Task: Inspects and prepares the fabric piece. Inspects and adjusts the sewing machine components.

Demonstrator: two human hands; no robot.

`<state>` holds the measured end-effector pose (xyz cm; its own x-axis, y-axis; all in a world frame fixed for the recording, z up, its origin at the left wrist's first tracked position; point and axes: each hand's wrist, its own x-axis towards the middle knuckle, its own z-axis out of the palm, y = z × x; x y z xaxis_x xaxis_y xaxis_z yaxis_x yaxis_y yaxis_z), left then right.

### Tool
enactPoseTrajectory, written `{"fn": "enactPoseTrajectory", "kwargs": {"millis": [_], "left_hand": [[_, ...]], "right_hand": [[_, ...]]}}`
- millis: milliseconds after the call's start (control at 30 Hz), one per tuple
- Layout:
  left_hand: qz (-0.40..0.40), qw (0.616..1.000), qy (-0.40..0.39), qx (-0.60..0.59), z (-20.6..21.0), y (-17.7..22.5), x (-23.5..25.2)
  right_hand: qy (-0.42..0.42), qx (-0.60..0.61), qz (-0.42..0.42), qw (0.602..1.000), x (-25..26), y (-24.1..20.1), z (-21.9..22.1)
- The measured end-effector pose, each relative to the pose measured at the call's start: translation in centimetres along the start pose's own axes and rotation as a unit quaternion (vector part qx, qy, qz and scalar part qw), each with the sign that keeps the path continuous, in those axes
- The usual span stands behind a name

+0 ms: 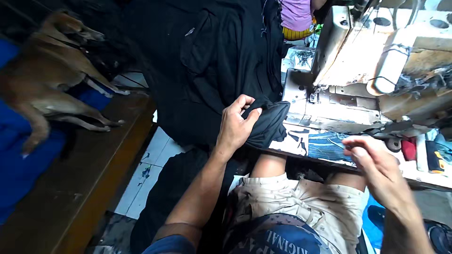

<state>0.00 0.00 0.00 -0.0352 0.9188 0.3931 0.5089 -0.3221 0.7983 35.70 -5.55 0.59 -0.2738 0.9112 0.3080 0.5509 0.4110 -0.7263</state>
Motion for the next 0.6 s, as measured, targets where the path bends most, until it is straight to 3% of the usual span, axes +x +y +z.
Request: {"fn": "enactPoseTrajectory", "kwargs": {"millis": [200, 333, 467, 533, 600], "left_hand": [[0.07, 0.997, 0.014, -0.02, 0.8, 0.0, -0.9], [0.121, 0.992, 0.019, -0.038, 1.3, -0.4, -1.1], [0.16, 0.974, 0.039, -0.155, 0.6, -0.8, -1.5], [0.146, 0.974, 0.051, -0.166, -0.3, -0.6, -1.4], [0.124, 0.977, 0.037, -0.171, -0.5, -0.3, -1.2]], "right_hand": [[0.065, -0.202, -0.079, 0.974, 7.2, 1.0, 5.7], [0.04, -0.299, -0.1, 0.948, 11.2, 0.9, 7.7], [0.103, -0.207, -0.151, 0.961, 12.0, 0.3, 8.3], [0.134, -0.096, -0.125, 0.978, 11.1, -0.8, 7.7], [0.104, 0.05, -0.081, 0.99, 9.9, -1.7, 7.5]]}}
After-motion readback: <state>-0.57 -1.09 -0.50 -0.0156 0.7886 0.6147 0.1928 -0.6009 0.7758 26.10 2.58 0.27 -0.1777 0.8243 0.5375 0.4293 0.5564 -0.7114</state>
